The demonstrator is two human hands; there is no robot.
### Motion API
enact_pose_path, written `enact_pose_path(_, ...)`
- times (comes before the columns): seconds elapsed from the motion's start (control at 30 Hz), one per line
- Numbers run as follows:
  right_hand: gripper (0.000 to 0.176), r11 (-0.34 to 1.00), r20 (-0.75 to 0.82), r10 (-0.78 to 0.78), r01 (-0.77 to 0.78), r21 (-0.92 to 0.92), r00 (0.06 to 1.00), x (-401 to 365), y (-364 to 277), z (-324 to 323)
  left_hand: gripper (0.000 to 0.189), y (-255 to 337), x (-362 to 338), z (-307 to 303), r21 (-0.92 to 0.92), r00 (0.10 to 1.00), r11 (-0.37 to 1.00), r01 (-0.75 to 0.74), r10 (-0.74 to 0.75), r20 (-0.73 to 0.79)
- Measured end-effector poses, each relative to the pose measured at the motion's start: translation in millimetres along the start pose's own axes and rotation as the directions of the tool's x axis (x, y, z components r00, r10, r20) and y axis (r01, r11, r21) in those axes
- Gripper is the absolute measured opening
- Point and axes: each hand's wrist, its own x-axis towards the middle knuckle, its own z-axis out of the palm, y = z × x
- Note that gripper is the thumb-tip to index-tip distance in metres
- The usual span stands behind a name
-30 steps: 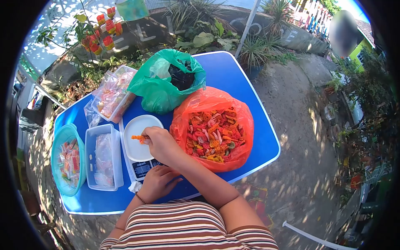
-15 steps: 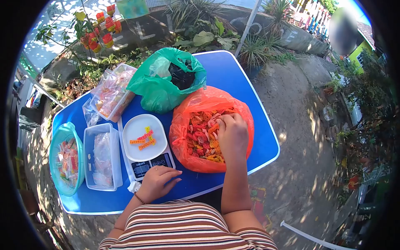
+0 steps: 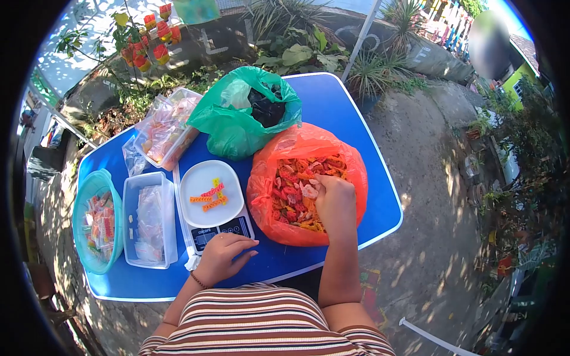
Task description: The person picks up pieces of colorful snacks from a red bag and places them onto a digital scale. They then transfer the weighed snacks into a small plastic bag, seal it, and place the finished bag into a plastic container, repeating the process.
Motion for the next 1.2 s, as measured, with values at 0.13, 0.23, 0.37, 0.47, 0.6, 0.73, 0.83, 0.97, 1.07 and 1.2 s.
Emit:
enact_pose_path(0.13, 0.012, 0.94, -0.074, -0.039, 0.062, 0.334, 0.996, -3.5, -44.3, -6.7, 0.023, -0.4, -8.9, -10.0, 0.041, 0.999, 0.998, 0.037, -0.035, -0.039)
enact_pose_path(0.23, 0.018, 0.874, 0.199, -0.254, 0.137, 0.467, 0.946, -11.0, -74.9, 11.9, 0.021, -1.3, -17.5, -14.8, 0.066, 0.997, 0.996, 0.052, -0.048, -0.064)
enact_pose_path(0.37, 0.021, 0.823, 0.32, -0.393, 0.175, 0.54, 0.862, -19.9, -89.1, 75.3, 0.02, -5.0, -28.9, -16.6, 0.09, 0.993, 0.992, 0.091, -0.083, -0.088)
enact_pose_path(0.47, 0.026, 0.784, 0.253, -0.447, 0.24, 0.573, 0.858, -22.8, -96.2, 90.3, 0.019, -4.8, -35.1, -24.8, 0.128, 0.987, 0.986, 0.103, -0.085, -0.138)
enact_pose_path(0.6, 0.024, 0.813, 0.19, -0.46, 0.325, 0.484, 0.867, -22.4, -95.6, 73.0, 0.021, -2.5, -46.9, -36.3, 0.12, 0.965, 0.973, 0.199, -0.173, -0.195)
enact_pose_path(0.73, 0.017, 0.793, 0.166, -0.445, 0.301, 0.53, 0.88, -30.5, -94.0, 62.1, 0.022, -5.1, -53.1, -48.9, 0.122, 0.939, 0.955, 0.271, -0.235, -0.251)
enact_pose_path(0.83, 0.016, 0.767, 0.141, -0.489, 0.348, 0.538, 0.861, -42.5, -97.6, 59.3, 0.024, -7.7, -55.1, -53.3, 0.118, 0.928, 0.95, 0.288, -0.246, -0.28)
enact_pose_path(0.97, 0.015, 0.696, 0.116, -0.537, 0.361, 0.621, 0.836, -64.7, -100.4, 74.3, 0.024, -6.2, -53.0, -56.6, 0.131, 0.928, 0.949, 0.287, -0.241, -0.286)
enact_pose_path(1.07, 0.014, 0.748, 0.196, -0.459, 0.257, 0.612, 0.867, -69.8, -96.6, 78.3, 0.022, -7.7, -55.1, -54.8, 0.113, 0.885, 0.932, 0.345, -0.283, -0.37)
enact_pose_path(1.2, 0.012, 0.788, 0.197, -0.427, 0.256, 0.559, 0.883, -67.6, -83.2, 82.5, 0.019, -8.3, -59.3, -55.5, 0.073, 0.816, 0.897, 0.435, -0.359, -0.453)
